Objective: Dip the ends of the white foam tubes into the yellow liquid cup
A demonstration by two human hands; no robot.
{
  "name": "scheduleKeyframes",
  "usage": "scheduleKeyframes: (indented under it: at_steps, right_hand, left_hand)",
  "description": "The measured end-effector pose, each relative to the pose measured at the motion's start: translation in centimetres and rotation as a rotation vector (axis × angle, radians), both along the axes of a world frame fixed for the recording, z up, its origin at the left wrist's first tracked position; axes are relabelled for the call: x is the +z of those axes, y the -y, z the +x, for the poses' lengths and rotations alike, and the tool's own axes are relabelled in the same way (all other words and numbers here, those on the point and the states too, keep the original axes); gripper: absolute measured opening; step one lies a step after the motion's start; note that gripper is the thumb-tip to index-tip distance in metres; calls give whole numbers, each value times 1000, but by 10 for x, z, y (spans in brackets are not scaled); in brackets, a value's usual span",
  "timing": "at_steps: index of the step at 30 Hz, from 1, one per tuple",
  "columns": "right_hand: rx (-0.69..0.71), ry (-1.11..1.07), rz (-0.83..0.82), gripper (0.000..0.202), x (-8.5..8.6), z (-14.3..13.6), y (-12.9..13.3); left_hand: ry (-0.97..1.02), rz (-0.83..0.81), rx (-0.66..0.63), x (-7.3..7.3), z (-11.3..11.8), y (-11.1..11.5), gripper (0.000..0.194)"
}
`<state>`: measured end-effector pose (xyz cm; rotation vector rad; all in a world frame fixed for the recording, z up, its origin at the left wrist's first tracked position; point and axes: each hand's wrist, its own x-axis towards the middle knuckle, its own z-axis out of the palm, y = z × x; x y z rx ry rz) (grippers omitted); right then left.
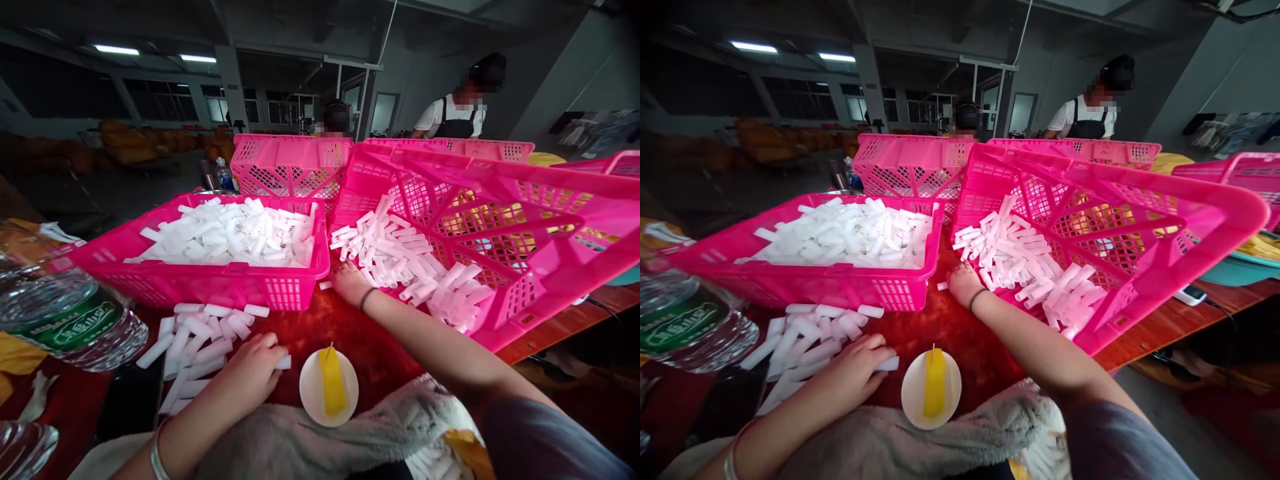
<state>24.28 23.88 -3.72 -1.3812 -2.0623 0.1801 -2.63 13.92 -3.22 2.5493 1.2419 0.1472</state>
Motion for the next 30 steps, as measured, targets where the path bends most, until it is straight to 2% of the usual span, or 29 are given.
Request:
scheduleKeyframes:
  at_steps: [3,5,8,10,11,14,16,19,21,23,25,27,30]
  right_hand:
    - [-84,116,-57,18,7,19,65]
    - [-74,147,-74,18,13,28,112]
    - [133,86,-68,34,13,28,171]
    - [233,33,-76,41,5,21,192]
    - [248,23,-83,44,-1,17,197]
    - [230,55,-64,51,-21,7,195]
    - [228,100,-21,51,-32,5,190]
    - [265,93,29,42,-38,9,188]
    - [287,0,-2,32,-36,11,190]
    - [303,-148,-112,24,-33,12,191]
    - [302,-308,-258,26,-30,11,191]
    - [257,-377,-320,28,-28,10,191]
    - [242,-239,-166,23,-28,8,194]
  left_hand:
    - [104,-9,78,2,-10,11,28]
    - [236,-32,107,2,-15,21,24]
    - [370,-59,86,-3,-14,38,20]
    - [409,-64,48,-10,-7,47,16]
    - [421,-54,27,-15,-2,51,22]
    - [439,73,-21,-29,18,56,79]
    - [429,169,-10,-35,30,57,99]
    - [421,222,32,-37,41,58,101]
    - [428,212,44,-36,43,58,98]
    - [446,185,50,-36,43,58,95]
    - [472,150,55,-37,42,57,93]
    - [497,109,58,-38,40,56,91]
    - [523,53,60,-40,39,54,87]
